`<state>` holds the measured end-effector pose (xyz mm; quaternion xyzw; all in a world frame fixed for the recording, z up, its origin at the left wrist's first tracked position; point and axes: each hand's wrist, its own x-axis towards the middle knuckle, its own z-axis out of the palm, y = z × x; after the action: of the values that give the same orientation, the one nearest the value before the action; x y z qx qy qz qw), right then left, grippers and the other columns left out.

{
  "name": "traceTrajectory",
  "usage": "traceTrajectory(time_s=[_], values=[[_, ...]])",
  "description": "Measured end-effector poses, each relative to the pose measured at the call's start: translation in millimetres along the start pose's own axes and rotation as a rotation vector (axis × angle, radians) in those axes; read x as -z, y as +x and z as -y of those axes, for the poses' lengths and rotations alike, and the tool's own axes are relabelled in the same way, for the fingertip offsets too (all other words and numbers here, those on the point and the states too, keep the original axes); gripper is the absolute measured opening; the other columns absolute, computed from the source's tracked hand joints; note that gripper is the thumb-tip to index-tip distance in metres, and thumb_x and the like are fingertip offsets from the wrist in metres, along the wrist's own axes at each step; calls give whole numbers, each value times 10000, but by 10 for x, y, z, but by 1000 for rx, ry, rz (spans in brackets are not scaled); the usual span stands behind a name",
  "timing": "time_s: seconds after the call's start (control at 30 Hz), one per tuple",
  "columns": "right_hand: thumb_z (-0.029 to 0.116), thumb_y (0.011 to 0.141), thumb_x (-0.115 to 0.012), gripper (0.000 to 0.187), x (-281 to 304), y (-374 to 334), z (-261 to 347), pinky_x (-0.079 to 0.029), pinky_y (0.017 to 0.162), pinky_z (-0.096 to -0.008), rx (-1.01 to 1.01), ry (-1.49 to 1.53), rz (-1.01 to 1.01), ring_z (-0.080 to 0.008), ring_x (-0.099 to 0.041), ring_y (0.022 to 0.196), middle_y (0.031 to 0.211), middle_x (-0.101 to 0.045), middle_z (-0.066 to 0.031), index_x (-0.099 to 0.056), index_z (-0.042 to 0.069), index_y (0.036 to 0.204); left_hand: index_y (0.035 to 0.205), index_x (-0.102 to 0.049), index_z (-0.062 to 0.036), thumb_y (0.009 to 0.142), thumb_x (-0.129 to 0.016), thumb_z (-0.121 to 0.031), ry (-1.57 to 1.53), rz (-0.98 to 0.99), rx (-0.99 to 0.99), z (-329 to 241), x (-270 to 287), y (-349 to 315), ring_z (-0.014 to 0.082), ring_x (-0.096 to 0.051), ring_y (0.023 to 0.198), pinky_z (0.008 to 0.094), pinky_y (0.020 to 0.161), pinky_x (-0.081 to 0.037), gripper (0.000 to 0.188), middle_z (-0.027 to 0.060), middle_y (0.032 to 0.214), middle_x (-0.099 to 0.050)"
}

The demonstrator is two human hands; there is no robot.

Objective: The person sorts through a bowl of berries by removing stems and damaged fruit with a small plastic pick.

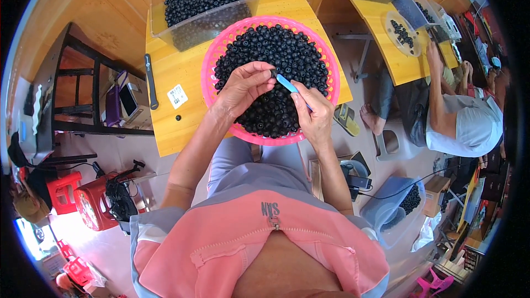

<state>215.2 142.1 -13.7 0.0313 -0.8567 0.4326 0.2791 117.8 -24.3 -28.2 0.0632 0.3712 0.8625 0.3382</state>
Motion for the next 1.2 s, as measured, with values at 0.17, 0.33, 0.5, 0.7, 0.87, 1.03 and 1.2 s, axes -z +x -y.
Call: traceTrajectory(time_s=[0.17,0.33,0.5,0.7,0.87,1.03,1.2], values=[[75,825,-643,221,-5,2,-1,-359,452,-306,14,4,6,-154,-456,476,590,-479,-67,-656,48,1044,999,-613,-27,858,-609,-53,17,12,-36,-6,4,3,113,-623,775,248,739,-543,144,46,881,-637],[70,828,-637,219,-13,15,27,-381,464,-310,-9,42,-2,-166,-490,494,614,-508,-80,-653,39,1044,982,-617,-31,856,-612,-63,-28,39,-53,-2,10,-1,109,-601,767,247,711,-523,131,43,863,-630],[95,826,-641,197,7,28,-58,-395,472,-331,-30,-50,33,-206,-516,494,615,-529,-102,-661,43,1015,967,-624,-22,850,-619,-57,-123,131,-94,-83,-56,-94,110,-603,762,244,724,-520,122,59,878,-631],[124,834,-633,174,-15,49,-69,-395,480,-359,-80,-74,-8,-235,-513,489,605,-530,-109,-667,52,989,994,-614,-27,857,-613,-64,-142,182,-166,-295,-28,-166,118,-602,768,250,718,-528,142,62,900,-623],[130,837,-632,178,-19,39,-52,-396,486,-360,-84,-100,1,-239,-520,498,606,-528,-108,-664,58,997,1033,-611,-39,862,-608,-71,-174,77,-110,-241,-38,-175,129,-616,808,254,728,-529,174,54,921,-634],[136,836,-635,183,-42,23,-47,-398,493,-362,-72,-113,-10,-255,-536,517,618,-536,-114,-664,63,1001,1032,-613,-54,859,-605,-59,-182,105,-106,-227,-22,-127,130,-613,817,266,757,-515,174,47,924,-636],[120,849,-619,188,-10,14,-23,-401,508,-334,-92,-145,11,-210,-525,526,631,-551,-115,-660,22,1005,869,-593,-65,839,-603,-33,-51,-22,-165,-352,74,-21,117,-589,732,243,698,-487,45,34,845,-628]])
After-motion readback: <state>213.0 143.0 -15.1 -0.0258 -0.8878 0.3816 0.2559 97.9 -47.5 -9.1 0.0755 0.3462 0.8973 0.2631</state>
